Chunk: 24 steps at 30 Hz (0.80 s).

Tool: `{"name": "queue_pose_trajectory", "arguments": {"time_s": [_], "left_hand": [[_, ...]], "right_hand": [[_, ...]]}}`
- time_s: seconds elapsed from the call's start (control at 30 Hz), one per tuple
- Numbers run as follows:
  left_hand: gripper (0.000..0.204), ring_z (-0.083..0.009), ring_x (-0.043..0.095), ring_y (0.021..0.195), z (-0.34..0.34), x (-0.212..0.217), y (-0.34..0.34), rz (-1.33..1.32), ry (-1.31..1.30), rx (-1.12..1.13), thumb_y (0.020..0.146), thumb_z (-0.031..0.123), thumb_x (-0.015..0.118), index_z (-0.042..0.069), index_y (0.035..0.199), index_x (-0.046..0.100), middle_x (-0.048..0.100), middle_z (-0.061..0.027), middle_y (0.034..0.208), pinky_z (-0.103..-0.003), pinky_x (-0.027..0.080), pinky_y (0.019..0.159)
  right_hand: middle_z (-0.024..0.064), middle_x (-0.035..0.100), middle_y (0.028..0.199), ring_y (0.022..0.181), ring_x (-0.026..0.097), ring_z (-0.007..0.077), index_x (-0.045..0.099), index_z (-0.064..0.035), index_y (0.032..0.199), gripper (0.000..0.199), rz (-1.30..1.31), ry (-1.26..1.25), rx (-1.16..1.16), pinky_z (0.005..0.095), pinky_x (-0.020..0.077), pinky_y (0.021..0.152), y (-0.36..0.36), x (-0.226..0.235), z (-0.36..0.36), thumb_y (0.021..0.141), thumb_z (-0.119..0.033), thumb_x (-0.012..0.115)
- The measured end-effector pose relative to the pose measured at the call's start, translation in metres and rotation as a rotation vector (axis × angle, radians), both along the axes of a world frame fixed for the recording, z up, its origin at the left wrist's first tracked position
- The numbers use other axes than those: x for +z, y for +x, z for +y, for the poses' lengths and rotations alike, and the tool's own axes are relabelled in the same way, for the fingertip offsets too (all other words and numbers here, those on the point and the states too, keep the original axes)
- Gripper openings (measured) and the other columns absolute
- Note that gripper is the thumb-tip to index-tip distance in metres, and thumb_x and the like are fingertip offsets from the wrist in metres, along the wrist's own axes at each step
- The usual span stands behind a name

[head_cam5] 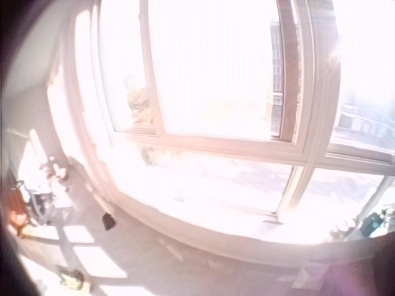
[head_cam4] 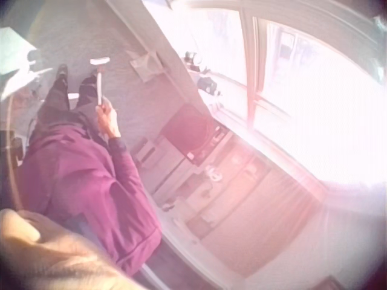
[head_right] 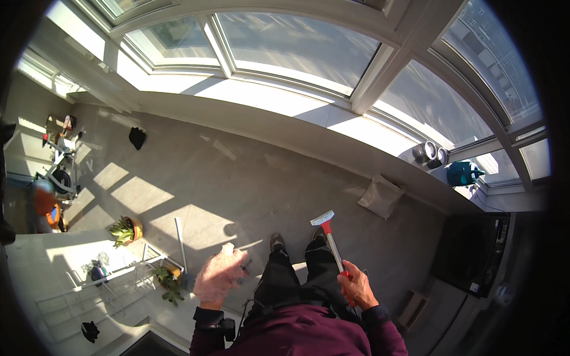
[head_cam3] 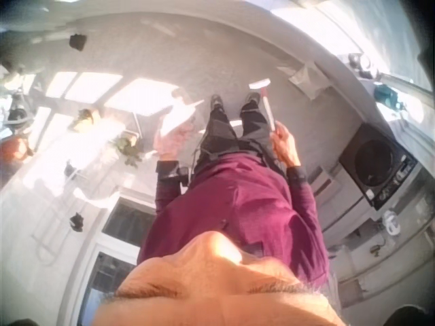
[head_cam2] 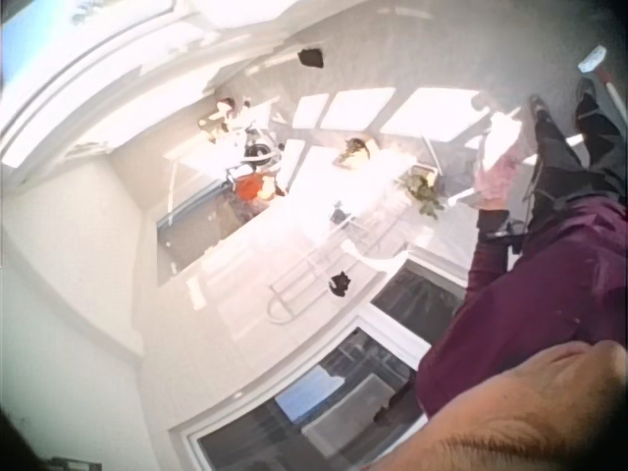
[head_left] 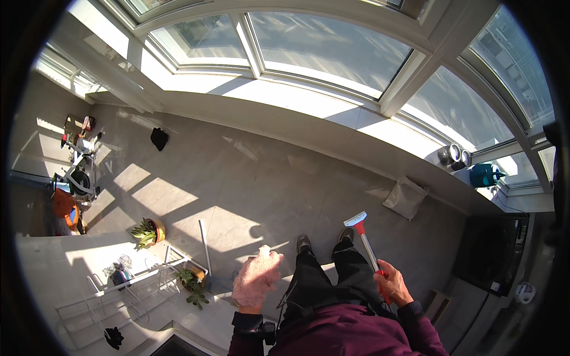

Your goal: The person cleans a tiled wall and window sill using a cloth and a squeegee. They dip the cloth in a pink basin of water, wipe the wall and sill, then use the squeegee on the glass and sill.

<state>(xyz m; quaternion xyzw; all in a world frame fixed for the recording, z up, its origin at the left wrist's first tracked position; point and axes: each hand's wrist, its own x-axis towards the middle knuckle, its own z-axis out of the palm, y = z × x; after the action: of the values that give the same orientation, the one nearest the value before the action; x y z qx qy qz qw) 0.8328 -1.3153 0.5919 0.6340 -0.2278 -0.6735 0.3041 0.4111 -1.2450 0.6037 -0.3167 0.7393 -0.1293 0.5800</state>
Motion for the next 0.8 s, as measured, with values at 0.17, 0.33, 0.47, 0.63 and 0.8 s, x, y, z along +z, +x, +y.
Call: {"name": "queue_pose_trajectory", "arguments": {"time_s": [0.17, 0.33, 0.47, 0.63, 0.8], "left_hand": [[0.021, -0.0110, 0.068, 0.077, -0.008, 0.020, -0.042, 0.055, -0.006, 0.017, 0.109, 0.024, 0.061, 0.008, 0.121, 0.063, 0.072, -0.0034, 0.108, -0.026, 0.056, 0.057], [0.018, -0.0113, 0.066, 0.080, -0.005, 0.028, -0.109, 0.167, -0.004, 0.224, 0.110, 0.023, 0.057, 0.008, 0.120, 0.060, 0.069, -0.0037, 0.114, -0.024, 0.054, 0.057], [0.014, -0.0110, 0.063, 0.079, -0.011, 0.039, -0.167, 0.351, 0.099, 0.333, 0.111, 0.020, 0.055, 0.007, 0.115, 0.058, 0.066, -0.0030, 0.117, -0.024, 0.051, 0.056], [0.011, -0.0123, 0.060, 0.081, -0.015, 0.035, -0.184, -0.259, -0.249, -0.429, 0.105, 0.015, 0.057, 0.005, 0.110, 0.059, 0.067, -0.0031, 0.123, -0.027, 0.051, 0.058], [0.020, -0.0137, 0.062, 0.086, -0.039, -0.018, -0.162, -0.525, -0.196, -0.422, 0.101, 0.020, 0.061, 0.012, 0.120, 0.060, 0.062, -0.0017, 0.112, -0.029, 0.054, 0.067]], "right_hand": [[0.0083, 0.069, 0.084, 0.062, 0.065, 0.0136, 0.047, -0.0016, 0.161, 0.070, -0.138, -0.055, -0.099, 0.0318, 0.0561, 0.058, -0.044, -0.006, 0.017, 0.097, -0.015, 0.073], [0.0110, 0.073, 0.097, 0.071, 0.071, 0.0187, 0.050, -0.0030, 0.158, 0.060, -0.019, -0.296, 0.100, 0.0344, 0.0590, 0.064, -0.123, -0.038, 0.013, 0.101, -0.012, 0.068], [0.0119, 0.070, 0.101, 0.069, 0.068, 0.0155, 0.053, -0.0030, 0.156, 0.055, 0.202, -0.443, 0.312, 0.0322, 0.0574, 0.062, -0.181, -0.068, -0.006, 0.104, -0.015, 0.064], [0.0177, 0.073, 0.111, 0.093, 0.072, 0.0291, 0.061, -0.0038, 0.150, 0.051, 0.168, -0.540, 0.349, 0.0385, 0.0579, 0.084, -0.188, -0.079, -0.088, 0.101, -0.014, 0.068], [0.0208, 0.075, 0.113, 0.093, 0.075, 0.0358, 0.062, -0.0055, 0.149, 0.052, 0.171, -0.492, 0.406, 0.0423, 0.0599, 0.086, -0.155, -0.092, -0.205, 0.099, -0.015, 0.070]]}}
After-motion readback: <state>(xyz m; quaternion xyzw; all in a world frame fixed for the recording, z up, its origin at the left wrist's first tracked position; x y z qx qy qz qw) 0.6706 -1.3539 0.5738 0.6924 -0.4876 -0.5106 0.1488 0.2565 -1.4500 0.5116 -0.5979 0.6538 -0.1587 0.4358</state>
